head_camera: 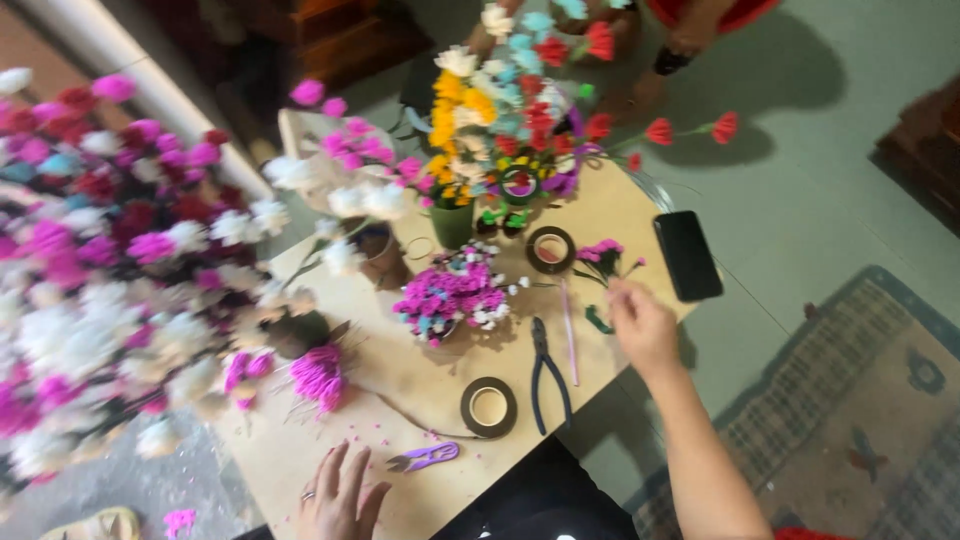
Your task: Assembling artificial flower bunches by attaching small pink flower heads to wire stems.
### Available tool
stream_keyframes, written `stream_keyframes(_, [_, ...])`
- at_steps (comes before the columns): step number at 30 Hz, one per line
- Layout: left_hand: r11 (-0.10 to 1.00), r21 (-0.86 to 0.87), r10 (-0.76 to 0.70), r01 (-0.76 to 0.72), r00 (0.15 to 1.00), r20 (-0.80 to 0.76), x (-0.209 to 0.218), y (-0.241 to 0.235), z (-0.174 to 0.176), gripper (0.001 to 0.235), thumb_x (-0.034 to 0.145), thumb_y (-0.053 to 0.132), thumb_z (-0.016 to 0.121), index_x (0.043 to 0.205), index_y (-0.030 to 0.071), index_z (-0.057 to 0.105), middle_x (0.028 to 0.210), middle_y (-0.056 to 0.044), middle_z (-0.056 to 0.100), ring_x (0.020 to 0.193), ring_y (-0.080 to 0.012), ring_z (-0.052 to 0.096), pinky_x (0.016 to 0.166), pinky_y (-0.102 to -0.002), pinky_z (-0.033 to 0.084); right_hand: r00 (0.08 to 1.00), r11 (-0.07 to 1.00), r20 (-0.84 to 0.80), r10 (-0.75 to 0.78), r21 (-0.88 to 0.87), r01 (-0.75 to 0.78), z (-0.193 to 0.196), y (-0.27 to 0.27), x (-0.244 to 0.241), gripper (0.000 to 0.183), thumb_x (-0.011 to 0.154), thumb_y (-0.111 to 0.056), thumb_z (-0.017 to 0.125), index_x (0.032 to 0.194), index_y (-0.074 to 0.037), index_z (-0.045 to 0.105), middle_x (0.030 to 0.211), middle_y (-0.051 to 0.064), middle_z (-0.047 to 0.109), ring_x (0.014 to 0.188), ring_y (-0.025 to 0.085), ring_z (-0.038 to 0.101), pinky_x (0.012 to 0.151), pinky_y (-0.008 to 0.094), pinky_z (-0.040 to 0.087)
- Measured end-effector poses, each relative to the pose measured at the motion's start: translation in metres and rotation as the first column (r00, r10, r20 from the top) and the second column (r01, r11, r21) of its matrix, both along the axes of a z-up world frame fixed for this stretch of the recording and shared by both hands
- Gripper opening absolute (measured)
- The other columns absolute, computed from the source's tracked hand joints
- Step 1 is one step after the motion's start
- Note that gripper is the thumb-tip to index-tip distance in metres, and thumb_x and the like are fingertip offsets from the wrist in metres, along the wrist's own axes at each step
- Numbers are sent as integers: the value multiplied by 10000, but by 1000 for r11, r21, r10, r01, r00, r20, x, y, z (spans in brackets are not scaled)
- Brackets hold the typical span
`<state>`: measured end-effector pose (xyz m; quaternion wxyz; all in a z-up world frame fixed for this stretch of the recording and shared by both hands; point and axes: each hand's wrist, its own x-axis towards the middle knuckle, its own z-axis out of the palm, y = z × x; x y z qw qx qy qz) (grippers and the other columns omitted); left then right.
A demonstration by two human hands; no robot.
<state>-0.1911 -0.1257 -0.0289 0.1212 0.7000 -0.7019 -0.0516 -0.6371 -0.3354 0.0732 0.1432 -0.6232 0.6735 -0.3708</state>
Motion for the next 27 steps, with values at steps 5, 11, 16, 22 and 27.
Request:
stream_keyframes(5, [996, 80, 38, -37, 999, -7, 2, 7, 12, 657, 769, 584, 718, 1341, 286, 594, 1469, -62, 553, 1269, -283, 614, 959, -455, 537, 974, 975, -48, 222, 7, -222, 15, 8, 51, 312, 836, -112, 762, 1147, -87, 747, 513, -29, 539, 429, 119, 442, 434, 262, 355])
stream_keyframes(11, [992, 108, 71, -71, 997, 5, 11, 10, 16, 654, 782, 598, 713, 1347, 293, 593, 1475, -61, 542, 1272, -261, 607, 996, -442, 495, 949, 937, -40, 312, -149, -315, 28, -21, 94, 234, 843, -81, 735, 1075, -52, 732, 1016, 52, 624, 834, 190, 562, 736, 296, 474])
stream_keyframes(16, [996, 25, 84, -84, 996, 3, 20, 23, 3, 637, 777, 628, 702, 1326, 314, 631, 1453, -59, 574, 1266, -237, 630, 968, -435, 521, 921, 912, -216, 325, -185, -366, 24, -33, 117, 214, 780, 1, 673, 944, -113, 750, 1074, 76, 579, 969, 273, 508, 943, 377, 396])
stream_keyframes(22, [989, -124, 77, -77, 997, -9, 35, 37, -36, 643, 739, 614, 739, 1283, 280, 660, 1373, -95, 645, 1235, -271, 669, 950, -429, 536, 839, 900, -409, 359, -87, -428, 16, -42, 111, 215, 787, -146, 753, 1001, -169, 761, 1133, 69, 532, 958, 287, 461, 924, 401, 356])
stream_keyframes(27, [995, -4, 101, -101, 995, 11, 31, 24, -23, 625, 778, 656, 682, 1296, 309, 645, 1384, -70, 628, 1259, -256, 651, 965, -447, 525, 809, 871, -412, 419, -68, -486, 25, -48, 114, 184, 786, -147, 743, 965, -172, 781, 1104, 46, 556, 950, 273, 468, 920, 373, 358])
